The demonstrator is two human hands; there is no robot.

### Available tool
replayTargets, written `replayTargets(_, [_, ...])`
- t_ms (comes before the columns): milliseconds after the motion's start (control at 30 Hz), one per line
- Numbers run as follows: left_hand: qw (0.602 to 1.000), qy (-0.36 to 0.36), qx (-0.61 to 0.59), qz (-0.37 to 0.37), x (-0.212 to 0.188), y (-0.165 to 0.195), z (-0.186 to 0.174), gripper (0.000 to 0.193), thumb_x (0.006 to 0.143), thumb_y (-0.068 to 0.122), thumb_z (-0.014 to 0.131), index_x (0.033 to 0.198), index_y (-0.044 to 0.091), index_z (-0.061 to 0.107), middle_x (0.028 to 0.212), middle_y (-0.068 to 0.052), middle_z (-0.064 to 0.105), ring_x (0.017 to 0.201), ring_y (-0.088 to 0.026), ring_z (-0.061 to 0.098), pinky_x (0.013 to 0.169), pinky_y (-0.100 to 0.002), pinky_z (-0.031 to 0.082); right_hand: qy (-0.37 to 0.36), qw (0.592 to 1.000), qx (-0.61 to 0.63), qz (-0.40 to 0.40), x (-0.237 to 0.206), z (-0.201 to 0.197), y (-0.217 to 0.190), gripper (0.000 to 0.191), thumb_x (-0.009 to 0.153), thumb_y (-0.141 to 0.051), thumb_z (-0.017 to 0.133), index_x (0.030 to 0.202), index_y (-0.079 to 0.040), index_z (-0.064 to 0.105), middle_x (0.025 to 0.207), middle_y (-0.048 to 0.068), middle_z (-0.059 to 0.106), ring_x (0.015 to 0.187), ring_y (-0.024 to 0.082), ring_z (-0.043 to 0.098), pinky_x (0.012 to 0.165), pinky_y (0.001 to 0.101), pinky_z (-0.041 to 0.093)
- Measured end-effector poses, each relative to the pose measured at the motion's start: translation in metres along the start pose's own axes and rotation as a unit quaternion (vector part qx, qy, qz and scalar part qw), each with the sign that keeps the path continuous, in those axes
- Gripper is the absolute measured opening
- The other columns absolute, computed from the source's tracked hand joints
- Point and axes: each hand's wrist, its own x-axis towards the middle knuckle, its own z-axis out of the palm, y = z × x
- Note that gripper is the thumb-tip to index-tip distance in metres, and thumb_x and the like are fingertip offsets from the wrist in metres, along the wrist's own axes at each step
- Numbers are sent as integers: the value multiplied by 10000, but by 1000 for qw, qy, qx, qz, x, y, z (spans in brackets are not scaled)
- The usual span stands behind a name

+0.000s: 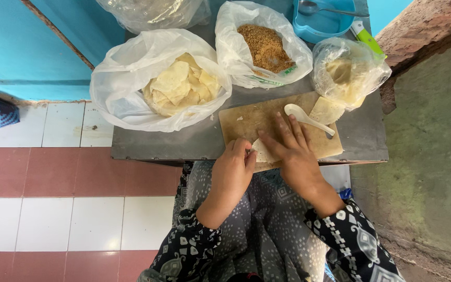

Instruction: The person sits at a low table and wraps dumplings. They take a thin square wrapper, place filling onto it from a plastic bag, fold and pinch the wrapper closed, and set the finished dumpling into a bag with other wrapped dumplings, repeating the cycle.

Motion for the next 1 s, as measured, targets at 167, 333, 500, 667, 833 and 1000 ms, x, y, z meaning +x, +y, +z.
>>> replayTargets(167, [1000, -6, 15, 8, -1, 0, -1, 171, 936, 158, 702, 996, 57, 578, 953, -109, 670, 726, -300, 707, 611, -416, 552, -58, 975, -216, -11, -11, -11, 0, 851, 762, -1, 578, 1551, -301, 466, 1648, 95, 306, 1508, 347, 280, 1187, 571, 264])
replayTargets(333, [1000, -3, 13, 10, 0, -3, 1, 164, 938, 160, 692, 1004, 58, 581, 953, -118, 666, 734, -311, 704, 623, -428, 553, 27, 916, -398, -50, -21, -24, 15, 537, 928, -183, 575, 1463, -190, 539, 1566, 85, 491, 1428, 308, 481, 1146, 557, 391])
replayTargets(500, [1000, 13, 13, 5, 1, -2, 2, 131, 932, 132, 674, 1011, 65, 594, 939, -125, 677, 767, -331, 699, 659, -436, 559, 126, 963, -218, 96, -8, -24, 56, 548, 948, -126, 639, 1491, -108, 565, 1118, 74, 695, 1115, 297, 629, 942, 467, 463])
replayTargets(667, [1000, -3, -21, -10, 1, -3, -3, 156, 917, 115, 678, 1026, 55, 583, 918, -131, 694, 762, -322, 711, 656, -433, 558, 152, 978, -71, 123, 6, -15, 67, 439, 938, -45, 671, 1365, -90, 585, 902, 71, 722, 866, 290, 695, 785, 456, 521])
replayTargets(833, [999, -17, -43, -11, 1, -3, -5, 179, 916, 96, 690, 1046, 49, 577, 914, -133, 690, 750, -300, 719, 635, -412, 564, 223, 967, 74, 99, 47, -28, 70, 467, 966, 49, 619, 1417, -29, 525, 957, 142, 724, 770, 296, 751, 648, 415, 590])
replayTargets(1000, [998, -10, -65, -8, -1, 0, -7, 195, 907, 86, 698, 1054, 50, 576, 891, -126, 682, 735, -293, 711, 627, -406, 560, 202, 979, 7, 37, 124, -18, 83, 571, 935, 94, 633, 1478, 3, 482, 845, 165, 722, 743, 369, 706, 672, 459, 555])
